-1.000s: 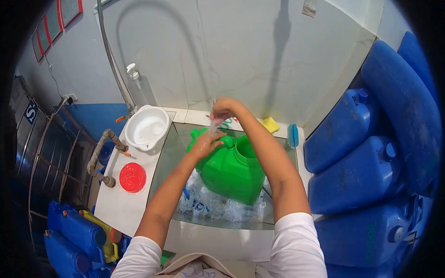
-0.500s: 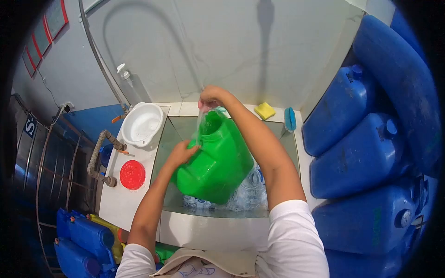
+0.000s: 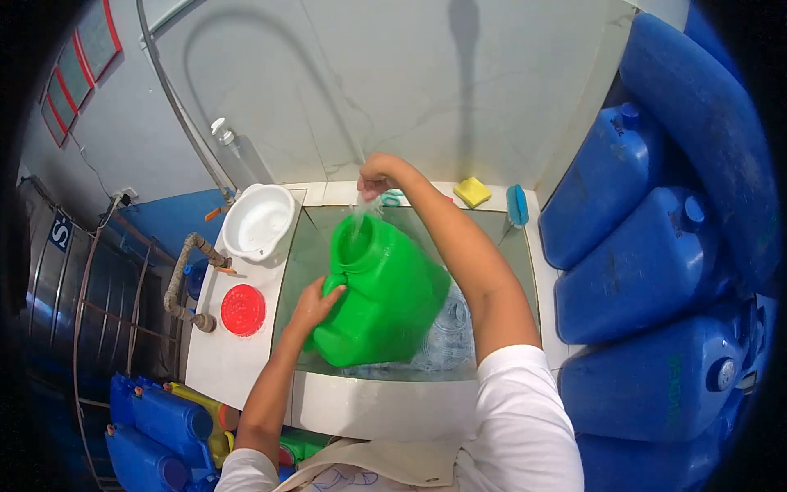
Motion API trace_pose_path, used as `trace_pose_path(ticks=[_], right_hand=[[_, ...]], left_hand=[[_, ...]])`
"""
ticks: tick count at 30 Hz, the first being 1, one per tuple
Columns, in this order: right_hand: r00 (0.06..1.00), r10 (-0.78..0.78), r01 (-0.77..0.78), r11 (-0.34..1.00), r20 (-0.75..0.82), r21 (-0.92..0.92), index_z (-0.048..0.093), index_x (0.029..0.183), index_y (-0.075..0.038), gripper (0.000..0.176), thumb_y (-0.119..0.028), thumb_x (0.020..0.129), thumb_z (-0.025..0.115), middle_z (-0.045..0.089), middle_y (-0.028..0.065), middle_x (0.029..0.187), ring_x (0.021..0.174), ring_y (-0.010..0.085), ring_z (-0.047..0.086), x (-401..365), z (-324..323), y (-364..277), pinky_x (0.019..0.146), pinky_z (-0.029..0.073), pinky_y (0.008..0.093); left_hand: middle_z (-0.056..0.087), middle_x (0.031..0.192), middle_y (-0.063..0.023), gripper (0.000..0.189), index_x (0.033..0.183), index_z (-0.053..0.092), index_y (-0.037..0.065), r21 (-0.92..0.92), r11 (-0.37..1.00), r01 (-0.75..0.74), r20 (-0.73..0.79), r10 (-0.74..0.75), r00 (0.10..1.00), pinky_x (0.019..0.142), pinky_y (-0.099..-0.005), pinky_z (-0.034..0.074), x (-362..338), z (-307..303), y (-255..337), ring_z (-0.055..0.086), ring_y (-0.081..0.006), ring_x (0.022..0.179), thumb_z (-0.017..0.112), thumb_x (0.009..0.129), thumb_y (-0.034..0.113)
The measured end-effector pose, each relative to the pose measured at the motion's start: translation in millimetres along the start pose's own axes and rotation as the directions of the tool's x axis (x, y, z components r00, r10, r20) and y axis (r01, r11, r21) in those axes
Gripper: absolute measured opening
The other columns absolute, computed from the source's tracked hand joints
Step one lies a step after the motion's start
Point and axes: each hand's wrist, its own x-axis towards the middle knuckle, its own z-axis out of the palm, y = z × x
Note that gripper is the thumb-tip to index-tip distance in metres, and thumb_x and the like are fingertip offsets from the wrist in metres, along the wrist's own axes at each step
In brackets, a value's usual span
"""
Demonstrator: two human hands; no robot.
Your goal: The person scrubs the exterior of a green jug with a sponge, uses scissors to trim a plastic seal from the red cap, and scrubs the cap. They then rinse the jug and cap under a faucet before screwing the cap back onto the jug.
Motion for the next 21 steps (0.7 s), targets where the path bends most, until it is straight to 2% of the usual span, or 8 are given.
trace_pose_path(ticks=[4,6,10,14,16,18,20,21], right_hand=[[0.999,0.018,-0.023,0.992,0.039,0.124,0.064,0.078,0.006,0.006,0.002,0.074,0.062,0.064,0.0142,0.071,0.06,0.0214,0.065,4.6,-2.0,-3.3,0.055,0.056,0.029],[0.999,-0.006,0.001,0.995,0.052,0.1,0.064,0.076,0.006,0.005,0.002,0.073,0.062,0.064,0.0143,0.071,0.059,0.0213,0.065,2.8,-1.1,-5.8,0.055,0.056,0.0285],[1.0,0.009,-0.006,0.994,-0.022,0.112,0.063,0.074,0.007,0.004,0.003,0.073,0.061,0.064,0.0147,0.07,0.056,0.0203,0.065,-4.1,2.8,-6.2,0.051,0.054,0.0277],[0.996,-0.085,0.09,0.987,-0.039,0.134,0.066,0.08,0.004,0.014,-0.007,0.074,0.059,0.064,0.0117,0.068,0.061,0.019,0.065,-1.3,1.4,2.1,0.057,0.053,0.0299],[0.965,-0.235,0.169,0.898,-0.119,-0.406,0.066,0.086,0.002,0.026,-0.02,0.073,0.062,0.065,0.016,0.074,0.069,0.0252,0.066,-0.1,3.1,12.8,0.065,0.052,0.0364],[0.919,-0.366,0.345,0.577,0.143,-0.74,0.064,0.08,0.007,0.031,-0.022,0.069,0.06,0.064,0.0244,0.079,0.072,0.0314,0.065,-7.9,25.4,47.7,0.065,0.052,0.0405],[0.911,-0.29,0.399,0.443,0.293,-0.803,0.062,0.099,0.003,0.044,-0.026,0.066,0.065,0.063,0.0216,0.091,0.085,0.0333,0.062,-25.6,59.4,88.9,0.074,0.048,0.0426],[0.814,-0.548,0.434,0.353,0.193,-0.829,0.06,0.104,0.001,0.048,-0.027,0.066,0.066,0.062,0.0193,0.089,0.086,0.032,0.061,-47.8,74.3,101.6,0.076,0.046,0.041]], left_hand=[[0.062,0.076,-0.0186,0.043,0.102,0.053,0.002,0.37,0.921,-0.124,0.16,0.069,0.985,0.062,-0.0436,0.047,54.2,6.5,2.5,0.06,-0.0338,0.069,0.063,0.08,0.039],[0.061,0.075,-0.0165,0.046,0.104,0.051,0.006,0.592,0.738,-0.324,-0.05,0.435,0.899,0.062,-0.0432,0.048,89.2,30.4,-3.1,0.06,-0.0334,0.069,0.063,0.078,0.042],[0.059,0.071,-0.0124,0.041,0.094,0.055,0.007,0.582,0.656,-0.481,-0.172,0.678,0.715,0.061,-0.0438,0.048,124.3,44.2,6.5,0.059,-0.0323,0.067,0.062,0.076,0.043],[0.057,0.066,-0.016,0.041,0.086,0.056,0.004,0.428,0.744,-0.513,0.065,0.541,0.838,0.064,-0.0474,0.047,120.4,29.1,7.1,0.058,-0.0375,0.068,0.054,0.084,0.045],[0.058,0.068,-0.0191,0.044,0.083,0.056,0.003,0.448,0.744,-0.496,0.058,0.53,0.846,0.065,-0.0488,0.046,108.9,21.8,18.1,0.058,-0.0394,0.069,0.05,0.088,0.046],[0.06,0.075,-0.025,0.049,0.084,0.056,0.0,0.309,0.944,-0.112,0.282,0.022,0.959,0.067,-0.0501,0.045,100.1,18.7,35.2,0.057,-0.044,0.072,0.038,0.094,0.044],[0.059,0.078,-0.0269,0.049,0.084,0.056,-0.001,0.222,0.975,-0.021,0.234,-0.032,0.972,0.068,-0.0506,0.045,85.5,28.6,34.7,0.057,-0.0452,0.074,0.035,0.095,0.041],[0.059,0.08,-0.0288,0.049,0.085,0.056,-0.003,0.123,0.99,0.07,0.201,-0.094,0.975,0.07,-0.0511,0.044,76.0,33.1,33.6,0.056,-0.0465,0.076,0.032,0.096,0.038]])
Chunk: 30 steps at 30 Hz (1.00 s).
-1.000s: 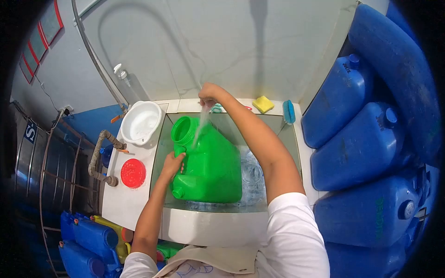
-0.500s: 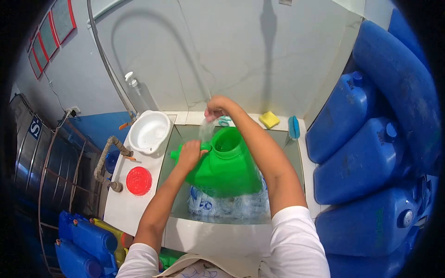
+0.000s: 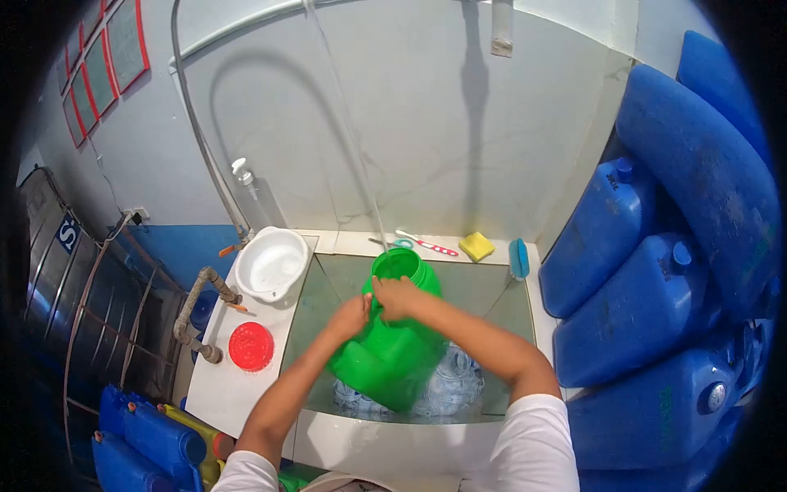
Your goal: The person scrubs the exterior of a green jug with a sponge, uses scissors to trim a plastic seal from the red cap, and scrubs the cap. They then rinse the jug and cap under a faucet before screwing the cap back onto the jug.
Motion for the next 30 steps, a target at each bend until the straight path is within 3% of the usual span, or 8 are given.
trace_pose_path(ticks=[3,7,9,11,14,19,24,30], right_hand=[[0.917,-0.077,0.029,0.991,-0.392,-0.128,0.056,0.108,0.0,0.054,-0.034,0.068,0.068,0.058,0.0132,0.083,0.088,0.028,0.057,-27.6,16.7,-6.0,0.079,0.04,0.0369],[0.882,-0.053,-0.013,0.991,-0.467,-0.137,0.057,0.104,0.001,0.052,-0.039,0.071,0.065,0.059,0.0128,0.08,0.08,0.0293,0.058,-37.3,7.1,-4.6,0.072,0.042,0.0395],[0.886,-0.09,0.056,0.995,-0.456,-0.088,0.057,0.102,0.001,0.055,-0.045,0.072,0.063,0.059,0.0129,0.074,0.068,0.0305,0.057,-35.0,-5.0,-11.8,0.063,0.041,0.0416],[0.845,-0.136,0.061,0.985,-0.517,-0.16,0.057,0.104,0.002,0.057,-0.044,0.07,0.064,0.059,0.0139,0.07,0.061,0.0316,0.056,-8.8,-37.4,-28.8,0.056,0.041,0.0424],[0.815,-0.126,0.042,0.986,-0.566,-0.16,0.056,0.114,-0.006,0.058,-0.02,0.058,0.062,0.06,0.0154,0.07,0.06,0.0333,0.057,29.0,-143.1,-60.0,0.053,0.044,0.0434],[0.707,-0.059,-0.045,0.991,-0.705,-0.127,0.063,0.106,-0.009,0.048,-0.04,0.069,0.065,0.065,0.0168,0.084,0.076,0.0339,0.062,56.7,-261.2,-58.9,0.066,0.05,0.0416],[0.88,0.267,-0.324,0.942,-0.392,-0.086,0.066,0.1,-0.009,0.047,-0.043,0.068,0.065,0.065,0.0192,0.087,0.08,0.0372,0.062,84.1,-243.2,-42.6,0.072,0.049,0.0443],[0.755,0.363,-0.305,0.932,-0.546,0.198,0.068,0.082,-0.003,0.048,-0.049,0.071,0.065,0.065,0.0219,0.082,0.08,0.039,0.062,57.9,-269.0,-65.4,0.071,0.049,0.046]], left_hand=[[0.059,0.084,-0.0294,0.048,0.101,0.056,-0.007,-0.141,0.99,-0.007,-0.027,0.003,1.0,0.074,-0.0475,0.046,-32.4,0.6,20.2,0.058,-0.0448,0.081,0.032,0.096,0.034],[0.06,0.094,-0.0263,0.039,0.115,0.054,-0.004,-0.464,0.884,-0.046,-0.142,-0.023,0.99,0.082,-0.0405,0.045,-87.8,4.6,-2.6,0.059,-0.0361,0.09,0.036,0.096,0.025],[0.062,0.098,-0.0188,0.04,0.109,0.057,-0.002,-0.619,0.785,0.025,-0.317,-0.279,0.907,0.082,-0.0356,0.044,-105.7,16.3,-51.1,0.059,-0.0283,0.092,0.036,0.095,0.03],[0.063,0.098,-0.0127,0.042,0.104,0.059,0.002,-0.834,0.396,0.385,0.07,-0.616,0.785,0.078,-0.0324,0.046,-138.0,1.2,-68.2,0.06,-0.0244,0.089,0.035,0.094,0.036],[0.062,0.099,-0.009,0.042,0.103,0.057,0.006,-0.896,0.098,0.433,0.301,-0.582,0.756,0.072,-0.0282,0.048,-151.7,-1.0,-112.1,0.06,-0.02,0.087,0.034,0.093,0.041],[0.061,0.095,-0.0046,0.04,0.11,0.052,0.008,-0.99,-0.015,0.138,0.122,-0.56,0.819,0.059,-0.0247,0.049,-149.4,-53.2,-38.4,0.06,-0.0127,0.079,0.033,0.094,0.039],[0.059,0.099,-0.0073,0.041,0.116,0.047,0.005,-0.929,-0.323,0.182,0.327,-0.482,0.813,0.073,-0.0334,0.05,-226.8,-59.5,-12.6,0.059,-0.0223,0.081,0.037,0.093,0.037],[0.057,0.113,-0.0148,0.053,0.125,0.042,0.001,-0.991,0.115,-0.069,-0.118,-0.498,0.859,0.084,-0.0375,0.051,-266.7,-186.6,1.4,0.059,-0.0242,0.099,0.036,0.093,0.043]])
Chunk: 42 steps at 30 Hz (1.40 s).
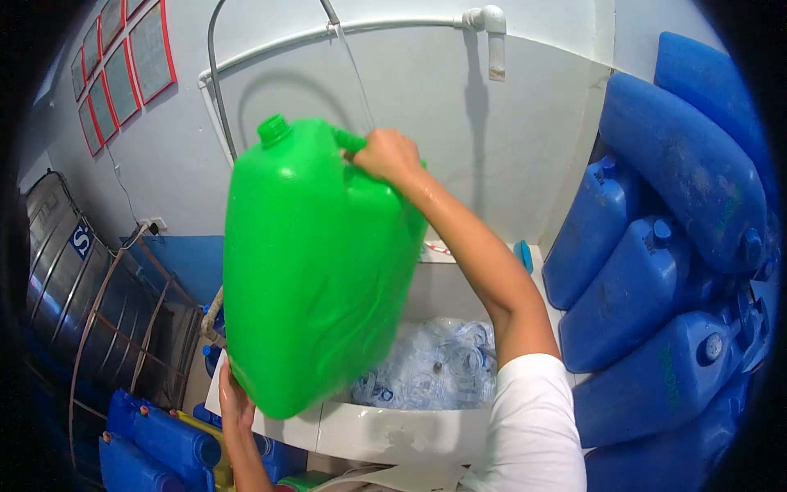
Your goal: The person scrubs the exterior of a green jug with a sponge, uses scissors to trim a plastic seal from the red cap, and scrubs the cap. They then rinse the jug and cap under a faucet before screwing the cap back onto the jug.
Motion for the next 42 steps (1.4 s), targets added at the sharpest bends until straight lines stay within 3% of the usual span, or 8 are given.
trace_pose_path(ticks=[9,13,21,24,30,32,40,42], right_hand=[[0.976,-0.045,0.078,0.986,0.214,-0.148,0.066,0.087,-0.002,0.049,-0.047,0.07,0.061,0.065,0.0215,0.081,0.079,0.0392,0.062,-16.5,32.3,-7.3,0.07,0.049,0.0449],[0.993,0.049,-0.047,0.999,0.108,-0.017,0.068,0.087,-0.002,0.048,-0.047,0.071,0.067,0.066,0.0199,0.085,0.084,0.036,0.063,-6.9,6.5,-24.5,0.072,0.05,0.0447],[0.98,0.105,-0.129,0.982,0.172,0.137,0.068,0.089,-0.003,0.046,-0.045,0.072,0.064,0.066,0.0179,0.086,0.081,0.0348,0.064,-20.0,61.8,79.6,0.073,0.05,0.0423],[0.928,0.349,-0.371,0.825,0.131,0.427,0.067,0.094,-0.005,0.04,-0.039,0.073,0.061,0.066,0.0175,0.082,0.079,0.0293,0.065,-77.7,69.8,152.8,0.07,0.049,0.0391],[0.698,0.701,-0.5,0.331,0.146,0.8,0.067,0.095,-0.006,0.039,-0.038,0.073,0.061,0.066,0.0169,0.082,0.079,0.0288,0.065,-234.8,118.9,219.1,0.07,0.049,0.039],[0.637,0.743,-0.486,0.183,0.203,0.855,0.067,0.095,-0.006,0.039,-0.038,0.073,0.061,0.066,0.0167,0.082,0.078,0.0286,0.065,-272.6,138.1,214.1,0.069,0.049,0.0389],[0.581,0.741,-0.397,-0.104,0.337,0.912,0.066,0.096,-0.008,0.037,-0.037,0.073,0.06,0.066,0.016,0.081,0.078,0.0278,0.065,-319.6,170.7,181.7,0.068,0.048,0.0388],[0.592,0.727,-0.375,-0.134,0.348,0.917,0.066,0.097,-0.008,0.037,-0.036,0.073,0.06,0.066,0.0158,0.081,0.078,0.0277,0.065,-312.9,174.2,173.0,0.068,0.048,0.0387]], left_hand=[[0.053,0.119,-0.0104,0.047,0.126,0.042,0.004,-0.1,0.963,0.249,-0.189,-0.264,0.946,0.087,-0.0326,0.048,-27.6,-28.4,-56.1,0.056,-0.0206,0.101,0.034,0.096,0.039],[0.057,0.109,-0.0085,0.045,0.122,0.044,0.005,-0.019,0.998,-0.067,-0.067,0.066,0.996,0.085,-0.034,0.048,-22.2,-7.5,5.5,0.056,-0.021,0.101,0.038,0.094,0.04],[0.054,0.115,-0.0174,0.058,0.122,0.042,-0.001,-0.044,0.998,0.048,-0.07,-0.051,0.996,0.084,-0.0395,0.049,-15.5,-17.9,-39.0,0.057,-0.027,0.101,0.047,0.088,0.046],[0.058,0.107,-0.0153,0.056,0.119,0.047,-0.001,0.135,0.974,-0.183,-0.02,0.187,0.982,0.051,-0.0187,0.048,-7.6,9.8,18.6,0.058,-0.0114,0.072,0.039,0.091,0.046],[0.058,0.112,-0.016,0.061,0.134,0.034,0.0,0.265,0.841,-0.471,0.321,0.384,0.866,0.057,-0.0183,0.044,6.0,154.5,36.8,0.057,-0.0102,0.076,0.037,0.091,0.043],[0.052,0.123,-0.0207,0.068,0.138,0.028,0.001,0.373,0.707,-0.602,0.439,0.437,0.785,0.087,-0.0279,0.041,15.7,195.0,23.2,0.055,-0.0206,0.1,0.041,0.087,0.044],[0.043,0.132,-0.0222,0.065,0.139,0.032,0.004,0.373,0.597,-0.71,0.795,0.189,0.576,0.101,-0.0374,0.028,14.8,335.4,-23.1,0.044,-0.0272,0.116,0.048,0.086,0.039],[0.042,0.131,-0.0216,0.057,0.137,0.035,0.003,0.474,0.244,-0.846,0.847,0.137,0.514,0.102,-0.0369,0.028,5.5,362.1,-23.5,0.043,-0.0281,0.117,0.045,0.09,0.035]])
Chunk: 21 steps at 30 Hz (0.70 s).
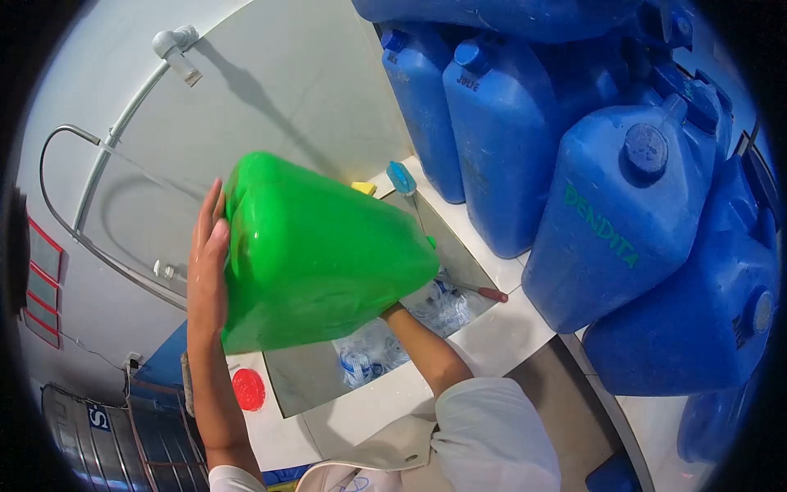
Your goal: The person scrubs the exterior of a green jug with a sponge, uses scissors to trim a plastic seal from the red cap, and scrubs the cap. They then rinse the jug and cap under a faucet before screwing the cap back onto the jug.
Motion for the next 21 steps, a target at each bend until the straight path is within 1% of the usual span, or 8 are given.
trace_pose_path(ticks=[4,9,11,14,15,17,20,21], right_hand=[[1.0,0.001,-0.002,0.998,0.021,0.062,0.066,0.097,-0.009,0.037,-0.036,0.073,0.06,0.066,0.0154,0.081,0.077,0.0273,0.065,10.3,19.0,-9.1,0.068,0.048,0.0386],[1.0,-0.023,0.021,0.989,0.008,0.148,0.066,0.098,-0.009,0.036,-0.035,0.073,0.06,0.066,0.0149,0.081,0.077,0.0268,0.065,45.8,-41.7,-56.4,0.067,0.048,0.0385],[0.998,-0.056,0.055,0.987,0.003,0.149,0.066,0.098,-0.01,0.036,-0.035,0.073,0.059,0.066,0.0147,0.081,0.077,0.0267,0.065,53.9,-79.6,-81.4,0.067,0.048,0.0385],[0.982,-0.186,0.183,0.976,-0.017,-0.114,0.066,0.099,-0.01,0.036,-0.034,0.073,0.059,0.066,0.0144,0.081,0.077,0.0264,0.065,61.3,-104.8,-119.3,0.067,0.048,0.0384],[0.956,-0.294,0.27,0.884,-0.004,-0.381,0.066,0.099,-0.01,0.036,-0.034,0.073,0.059,0.066,0.0143,0.081,0.076,0.0263,0.065,63.2,-97.3,-125.0,0.066,0.047,0.0384],[0.848,-0.524,0.298,0.343,0.081,-0.891,0.062,0.093,-0.017,0.027,-0.03,0.07,0.062,0.066,0.0107,0.083,0.073,0.0315,0.063,49.1,-43.1,-134.5,0.062,0.048,0.0393],[0.813,-0.467,0.413,0.042,0.347,-0.91,0.06,0.103,-0.007,0.04,-0.03,0.07,0.063,0.063,0.0143,0.076,0.074,0.0313,0.062,30.2,32.5,-103.1,0.063,0.047,0.0423],[0.737,-0.47,0.519,-0.067,0.486,-0.852,0.059,0.105,-0.006,0.044,-0.03,0.07,0.064,0.063,0.0143,0.078,0.074,0.0314,0.062,24.6,50.1,-88.1,0.064,0.047,0.0423]], left_hand=[[0.045,0.125,-0.022,0.055,0.136,0.036,0.003,0.123,0.992,-0.013,-0.046,0.019,0.999,0.101,-0.0364,0.029,18.0,4.8,23.6,0.044,-0.0298,0.116,0.043,0.092,0.035],[0.036,0.137,-0.0215,0.06,0.138,0.033,0.004,-0.194,0.98,0.037,-0.141,-0.065,0.988,0.105,-0.0365,0.026,-4.9,-39.6,-15.8,0.034,-0.0291,0.128,0.036,0.093,0.045],[0.03,0.141,-0.0207,0.064,0.139,0.03,0.003,-0.321,0.899,0.297,-0.094,-0.342,0.935,0.107,-0.0369,0.023,-31.3,-63.7,-52.8,0.029,-0.0267,0.132,0.032,0.094,0.048],[0.035,0.138,-0.0212,0.069,0.14,0.027,0.003,-0.086,0.894,0.44,-0.118,-0.447,0.887,0.106,-0.0387,0.025,-61.2,-74.3,-122.4,0.035,-0.0304,0.128,0.038,0.091,0.05],[0.035,0.138,-0.0224,0.068,0.139,0.027,0.001,-0.023,0.894,0.448,-0.111,-0.447,0.887,0.105,-0.0353,0.026,-65.6,-70.2,-133.1,0.035,-0.0291,0.128,0.041,0.091,0.047],[0.046,0.129,-0.0219,0.065,0.136,0.033,-0.001,0.019,0.891,0.455,-0.051,-0.453,0.89,0.101,-0.0354,0.032,-63.9,-42.2,-136.5,0.044,-0.03,0.121,0.048,0.09,0.043],[0.055,0.115,-0.0264,0.06,0.123,0.047,-0.002,0.268,0.916,0.299,0.014,-0.314,0.949,0.092,-0.0407,0.041,-63.2,16.0,-167.9,0.053,-0.0374,0.108,0.061,0.081,0.039],[0.058,0.107,-0.0264,0.056,0.116,0.051,-0.002,0.324,0.875,0.359,0.154,-0.423,0.893,0.087,-0.0429,0.044,-60.8,29.1,-164.6,0.055,-0.0388,0.101,0.063,0.078,0.037]])
